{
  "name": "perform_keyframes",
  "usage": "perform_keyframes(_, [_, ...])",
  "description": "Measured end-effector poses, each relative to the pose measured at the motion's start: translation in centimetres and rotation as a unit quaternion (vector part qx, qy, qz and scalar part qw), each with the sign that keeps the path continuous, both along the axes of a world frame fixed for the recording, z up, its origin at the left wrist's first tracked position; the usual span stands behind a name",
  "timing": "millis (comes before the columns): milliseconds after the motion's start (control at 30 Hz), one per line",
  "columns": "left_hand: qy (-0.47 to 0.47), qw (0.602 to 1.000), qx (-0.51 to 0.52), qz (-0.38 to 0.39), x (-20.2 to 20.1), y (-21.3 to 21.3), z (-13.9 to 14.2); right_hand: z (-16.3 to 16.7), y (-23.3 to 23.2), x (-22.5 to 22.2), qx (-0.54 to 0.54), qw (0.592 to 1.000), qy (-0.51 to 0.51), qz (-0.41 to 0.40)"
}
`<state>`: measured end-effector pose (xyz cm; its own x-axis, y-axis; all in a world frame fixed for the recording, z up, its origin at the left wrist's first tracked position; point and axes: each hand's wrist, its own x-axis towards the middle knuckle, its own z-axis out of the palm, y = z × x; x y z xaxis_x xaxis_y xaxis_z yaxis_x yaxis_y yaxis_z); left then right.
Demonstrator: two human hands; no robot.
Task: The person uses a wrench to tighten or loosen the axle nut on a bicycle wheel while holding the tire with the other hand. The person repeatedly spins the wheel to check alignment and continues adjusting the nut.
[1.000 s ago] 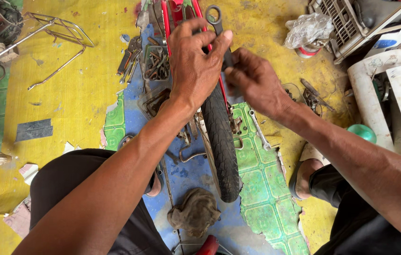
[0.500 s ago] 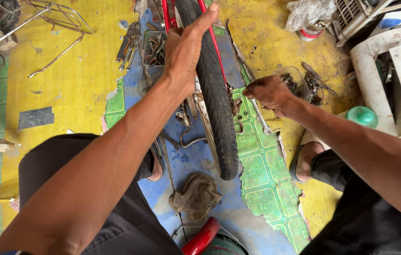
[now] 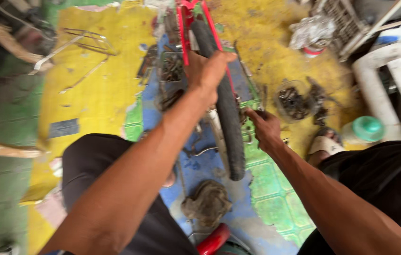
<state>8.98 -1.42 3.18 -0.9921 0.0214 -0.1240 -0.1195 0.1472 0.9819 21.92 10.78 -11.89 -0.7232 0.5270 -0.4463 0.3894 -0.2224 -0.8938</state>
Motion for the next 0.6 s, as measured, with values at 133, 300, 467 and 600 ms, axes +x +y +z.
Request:
perform_keyframes(133, [-0.083,0.995,-0.051,-0.001,3.3,0.2,1.0,-1.8,0.3,1.8,-0.026,1.0,0.0,0.012])
perform_keyframes(300, [-0.121,0.993,-0.011,-0.005,5.6,1.3,2.1,-1.8,1.7,0.6,0.104,0.993,0.022,0.046])
perform_keyframes(467, [-0.087,0.986,0.13,-0.061,7.2,1.4,1.7,-1.6,2.0,0.4,0.062,0.998,0.024,0.006])
perform_keyframes(600, [-0.028,0.98,0.169,-0.101,8.0,1.5,1.1,-1.6,2.4,0.8,0.026,0.999,0.042,-0.006])
